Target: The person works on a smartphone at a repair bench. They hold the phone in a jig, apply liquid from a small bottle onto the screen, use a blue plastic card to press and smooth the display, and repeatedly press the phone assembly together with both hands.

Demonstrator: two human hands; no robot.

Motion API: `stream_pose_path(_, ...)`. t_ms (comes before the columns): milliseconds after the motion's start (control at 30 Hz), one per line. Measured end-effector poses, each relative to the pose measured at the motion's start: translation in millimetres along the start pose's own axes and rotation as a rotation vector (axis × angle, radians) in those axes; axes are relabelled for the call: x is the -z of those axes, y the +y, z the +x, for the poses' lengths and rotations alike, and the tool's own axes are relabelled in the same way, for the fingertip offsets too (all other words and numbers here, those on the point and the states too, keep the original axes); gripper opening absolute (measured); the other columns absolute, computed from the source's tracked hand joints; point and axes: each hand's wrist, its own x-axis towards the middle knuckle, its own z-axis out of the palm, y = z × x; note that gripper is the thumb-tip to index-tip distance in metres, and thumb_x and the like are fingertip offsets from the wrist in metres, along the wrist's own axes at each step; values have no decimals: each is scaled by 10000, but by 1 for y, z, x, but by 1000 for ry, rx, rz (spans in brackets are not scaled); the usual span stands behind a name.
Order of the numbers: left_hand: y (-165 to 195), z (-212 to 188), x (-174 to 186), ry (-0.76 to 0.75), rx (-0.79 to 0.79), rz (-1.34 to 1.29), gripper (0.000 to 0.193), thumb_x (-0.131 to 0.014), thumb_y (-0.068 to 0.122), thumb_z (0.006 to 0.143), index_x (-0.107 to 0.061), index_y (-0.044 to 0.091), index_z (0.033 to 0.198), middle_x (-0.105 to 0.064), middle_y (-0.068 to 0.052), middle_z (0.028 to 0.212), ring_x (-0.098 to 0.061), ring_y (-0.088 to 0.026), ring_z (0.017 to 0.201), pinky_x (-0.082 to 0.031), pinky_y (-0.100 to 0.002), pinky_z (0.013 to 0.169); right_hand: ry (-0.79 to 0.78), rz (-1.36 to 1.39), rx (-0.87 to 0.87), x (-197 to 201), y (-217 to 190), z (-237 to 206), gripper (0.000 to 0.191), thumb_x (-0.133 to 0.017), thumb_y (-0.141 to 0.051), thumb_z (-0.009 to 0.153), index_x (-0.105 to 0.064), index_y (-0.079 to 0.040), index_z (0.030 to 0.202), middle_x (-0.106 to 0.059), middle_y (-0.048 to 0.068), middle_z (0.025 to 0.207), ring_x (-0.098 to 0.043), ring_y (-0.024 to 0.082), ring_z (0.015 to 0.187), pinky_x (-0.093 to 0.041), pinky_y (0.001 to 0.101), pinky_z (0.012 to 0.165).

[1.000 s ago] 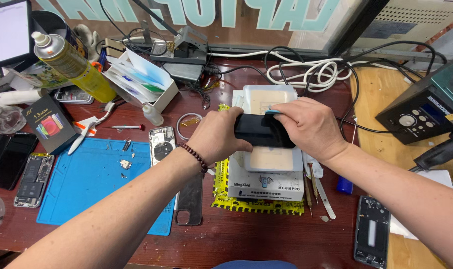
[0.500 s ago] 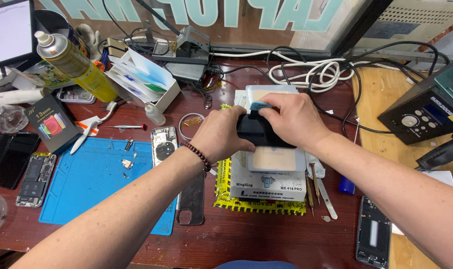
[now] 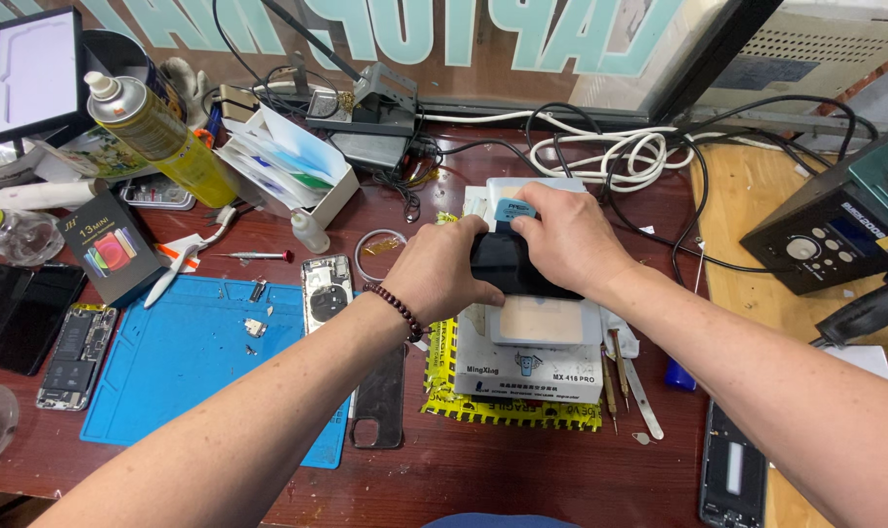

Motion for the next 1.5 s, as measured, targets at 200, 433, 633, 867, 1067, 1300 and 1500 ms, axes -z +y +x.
stream_pose_path(200,1,0,0,21,1,-3,740,-962,300,560,-660,38,1183,-751,-203,970,-735,-347,972,-582,-426,864,44,-28,27,-6,1,-3,189,-688,-148,902,-679,-32,1051,-717,234,912,-685,442,910,-533,509,793)
stream_pose_path(433,-6,1,-1,45,-38,-60,952,-988,353,532,-556,2,1304,-732,-221,1024,-724,-350,978,-576,-419,846,180,-20,253,-2,1,-21,130,-693,-122,919,-680,-44,1023,-711,191,944,-696,394,907,-553,467,811)
stream_pose_path(633,-103,-16,26,162,364,-189,711,-850,465,742,-647,-5,1236,-756,-141,983,-791,-260,795,-637,-400,706,37,66,153,17,-6,-27,481,-767,-143,818,-629,-64,1272,-728,163,1015,-727,302,864,-568,403,781)
stream_pose_path(867,-239,-6,18,537,479,53,685,-934,303,624,-647,2,1168,-711,-237,1055,-688,-393,990,-532,-473,858,206,113,136,44,-6,-45,381,-755,-109,895,-663,-39,1258,-728,88,1003,-702,170,876,-567,304,765)
stream_pose_path(1067,-200,-23,21,521,444,-55,496,-873,322,750,-733,5,1106,-761,-190,1016,-735,-330,938,-557,-437,852,297,121,-264,63,-15,-81,150,-784,-142,950,-761,-45,1062,-684,31,822,-588,77,731,-504,264,672)
stream_pose_path(1300,-46,-59,17,43,331,-946,326,-830,276,772,-743,61,1001,-743,-30,852,-693,-115,667,-557,-267,503,185,320,93,35,-82,-108,426,-797,-158,841,-644,-9,1210,-672,73,1124,-703,115,963,-586,263,802)
stream_pose_path(1500,11,-53,2,-82,190,-952,574,-855,363,759,-671,-11,1153,-738,-92,980,-723,-138,753,-577,-290,587,235,351,-250,29,-89,-105,422,-780,-191,830,-662,-68,1215,-776,61,1059,-774,157,908,-625,305,737)
